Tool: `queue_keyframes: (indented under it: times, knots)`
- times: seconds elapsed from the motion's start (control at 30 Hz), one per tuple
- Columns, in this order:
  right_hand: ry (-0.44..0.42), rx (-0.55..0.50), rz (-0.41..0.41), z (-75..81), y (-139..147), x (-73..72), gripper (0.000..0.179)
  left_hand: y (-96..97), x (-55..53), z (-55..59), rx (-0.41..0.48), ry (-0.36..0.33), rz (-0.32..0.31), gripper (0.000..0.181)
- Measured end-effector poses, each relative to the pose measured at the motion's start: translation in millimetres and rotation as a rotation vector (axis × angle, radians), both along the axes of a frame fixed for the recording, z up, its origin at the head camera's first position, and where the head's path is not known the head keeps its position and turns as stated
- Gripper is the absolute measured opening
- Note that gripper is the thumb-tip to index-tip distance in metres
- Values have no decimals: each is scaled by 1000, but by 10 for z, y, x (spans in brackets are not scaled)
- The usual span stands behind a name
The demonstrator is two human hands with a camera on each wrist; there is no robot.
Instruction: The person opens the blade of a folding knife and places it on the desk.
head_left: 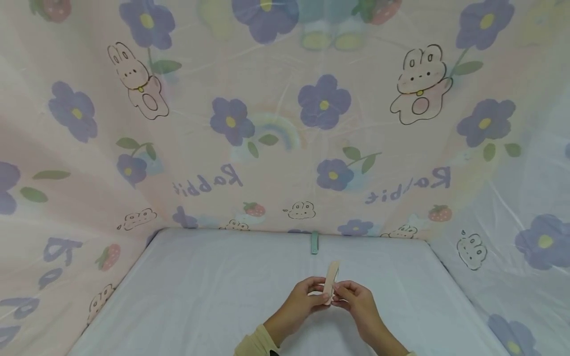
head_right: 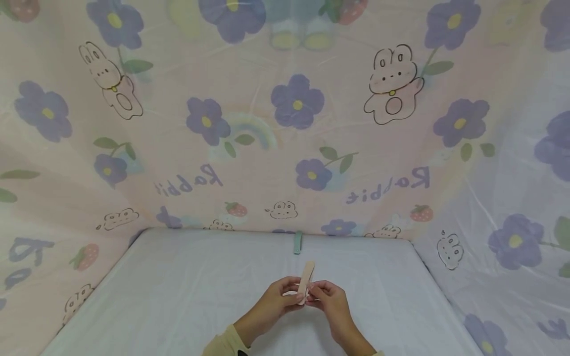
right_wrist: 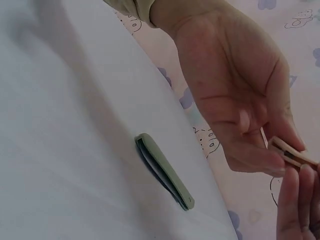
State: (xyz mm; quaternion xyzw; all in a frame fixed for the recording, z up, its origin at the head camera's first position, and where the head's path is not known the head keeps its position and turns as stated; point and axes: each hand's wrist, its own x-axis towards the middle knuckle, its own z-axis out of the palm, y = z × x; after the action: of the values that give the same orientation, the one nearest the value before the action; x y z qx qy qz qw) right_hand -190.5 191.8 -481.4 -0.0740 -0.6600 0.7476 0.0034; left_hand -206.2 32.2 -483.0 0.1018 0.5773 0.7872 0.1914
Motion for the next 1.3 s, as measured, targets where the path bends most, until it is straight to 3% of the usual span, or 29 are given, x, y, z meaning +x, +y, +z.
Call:
queue_keyframes:
  times: [0.27,0.57,0.8,0.97,1.13,1.3]
  knots:
    - [36,75,27,4,-32,17,32,-63,33,7,40,-17,-12,35]
    - [84,111,47,6,-79,42,28,-111,61,34,-7,51,42,30]
    - [98,94,39,-7,-107,72,26,-93,90,29,2,40,66,31]
    - [94,106,49,-13,-89,72,29,-89,94,9,-82,70,50,30]
    - [58,136,57,-18,-59,68,35,-95,114,-8,-211,118,-16,28]
    - [37,205,93,-16,-54,67,39,-112,131,-6,-211,132,-37,32]
